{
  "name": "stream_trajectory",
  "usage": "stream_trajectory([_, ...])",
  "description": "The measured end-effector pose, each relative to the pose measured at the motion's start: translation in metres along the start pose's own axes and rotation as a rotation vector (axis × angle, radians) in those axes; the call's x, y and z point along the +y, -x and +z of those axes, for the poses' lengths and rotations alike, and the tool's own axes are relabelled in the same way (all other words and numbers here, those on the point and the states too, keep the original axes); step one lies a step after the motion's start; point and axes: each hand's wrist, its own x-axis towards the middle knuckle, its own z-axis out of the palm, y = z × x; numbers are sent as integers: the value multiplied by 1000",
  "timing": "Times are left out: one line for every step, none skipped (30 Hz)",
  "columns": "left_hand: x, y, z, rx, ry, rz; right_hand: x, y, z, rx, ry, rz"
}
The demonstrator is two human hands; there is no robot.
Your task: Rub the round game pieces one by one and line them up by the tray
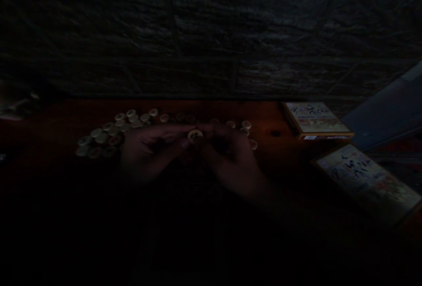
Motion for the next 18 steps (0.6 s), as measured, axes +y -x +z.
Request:
stream_trajectory([0, 0, 0, -6, 9, -2, 0, 0, 0, -1, 3, 2])
stream_trajectory([-1, 1, 0, -11, 9, -4, 0, 0, 0, 3, 10, -1])
stream_trajectory([-1, 1, 0, -17, 1, -9, 0, 0, 1, 9, 18, -4])
stream_trajectory([-2, 2, 0, -18, -9, -9, 0, 0, 1, 13, 24, -6])
stream_trajectory([-3, 2, 0, -14, -16, -5, 0, 0, 1, 15, 26, -4])
stream_trajectory([-3, 2, 0, -15, -20, 0, 0, 0, 1, 15, 22, -1])
stream_trajectory([-3, 2, 0, -19, -23, 3, 0, 0, 1, 17, 19, 8])
stream_trajectory([-3, 2, 0, -22, -29, 8, 0, 0, 1, 19, 17, 16])
stream_trajectory([-3, 2, 0, -27, -37, 14, 0, -1, 1, 24, 14, 16])
stream_trajectory([-3, 3, 0, -35, -50, 21, 0, -1, 1, 27, 11, 9])
stream_trajectory([-3, 3, 0, -44, -66, 31, 0, -1, 1, 24, 10, -1])
stream_trajectory([-3, 3, 0, -50, -84, 39, 0, -1, 1, 16, 10, -8])
stream_trajectory([-3, 3, 0, -56, -101, 43, 0, -1, 0, 6, 11, -12])
stream_trajectory([-3, 3, 0, -59, -115, 44, 0, -1, 0, -3, 16, -15])
stream_trajectory([-3, 3, -1, -62, -125, 43, 0, -1, 0, -4, 24, -9])
stream_trajectory([-3, 3, -1, -61, -130, 45, 0, -1, 0, -1, 33, 0])
stream_trajectory([-3, 3, -1, -59, -130, 48, 0, -1, -1, 4, 38, 9])
stream_trajectory([-3, 2, -1, -57, -130, 53, 0, -1, -1, 7, 37, 18])
